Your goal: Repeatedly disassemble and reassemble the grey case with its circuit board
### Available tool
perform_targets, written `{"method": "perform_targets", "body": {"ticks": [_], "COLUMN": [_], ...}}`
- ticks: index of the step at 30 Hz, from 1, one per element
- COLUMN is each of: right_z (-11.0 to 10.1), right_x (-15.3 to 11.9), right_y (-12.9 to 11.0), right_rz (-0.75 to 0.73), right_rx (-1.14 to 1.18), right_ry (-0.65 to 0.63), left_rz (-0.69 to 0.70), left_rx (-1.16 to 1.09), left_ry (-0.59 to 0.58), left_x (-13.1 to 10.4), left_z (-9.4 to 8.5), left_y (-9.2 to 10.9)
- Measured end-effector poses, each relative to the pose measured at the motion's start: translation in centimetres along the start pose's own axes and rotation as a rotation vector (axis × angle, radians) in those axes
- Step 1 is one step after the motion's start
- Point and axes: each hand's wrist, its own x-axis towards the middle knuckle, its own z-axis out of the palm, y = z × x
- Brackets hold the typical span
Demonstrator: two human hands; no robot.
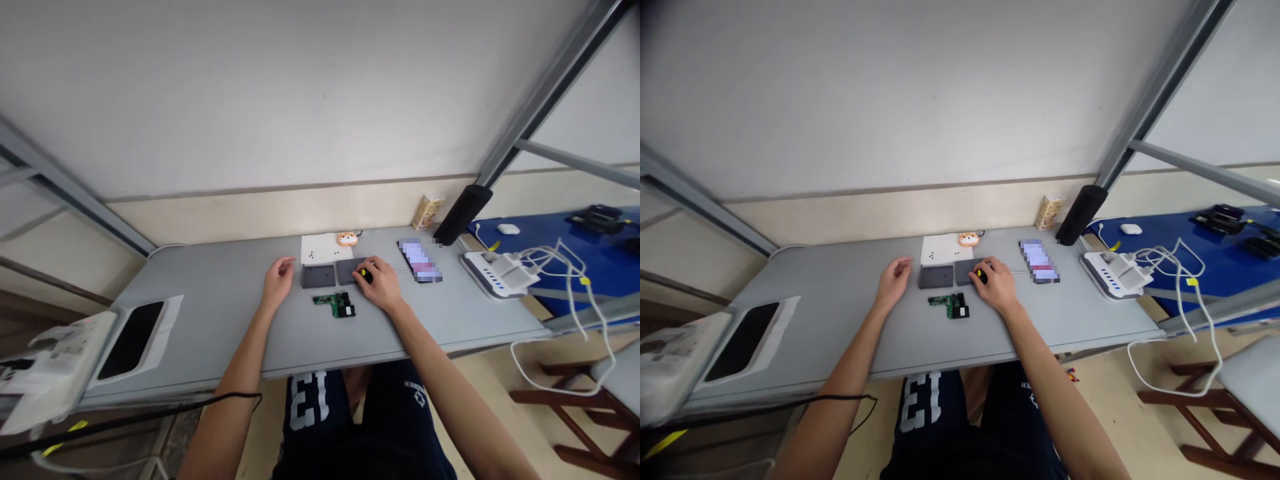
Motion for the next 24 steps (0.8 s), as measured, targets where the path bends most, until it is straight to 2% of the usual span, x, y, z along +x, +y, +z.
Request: {"method": "perform_targets", "body": {"ticks": [5, 11, 17, 20, 24], "right_z": [0.3, 0.3, 0.3, 0.4, 0.3], "right_x": [-0.1, -0.1, -0.1, -0.1, -0.1], "right_y": [0.8, 0.9, 0.9, 0.9, 1.0], "right_rz": [0.052, 0.058, 0.050, 0.046, 0.020], "right_rx": [0.064, 0.074, 0.085, 0.088, 0.095], "right_ry": [0.032, 0.046, 0.064, 0.067, 0.069], "left_rz": [-0.010, 0.018, 0.180, 0.211, 0.321], "left_rx": [-0.053, 0.047, 0.417, 0.426, 0.371], "left_ry": [-0.095, -0.079, -0.037, -0.094, -0.137], "left_x": [0.0, -0.3, -1.0, -1.4, -1.5], "left_z": [-0.2, -0.1, 0.2, 0.2, 0.1], "left_y": [0.1, -0.4, -0.2, 0.1, 0.3]}}
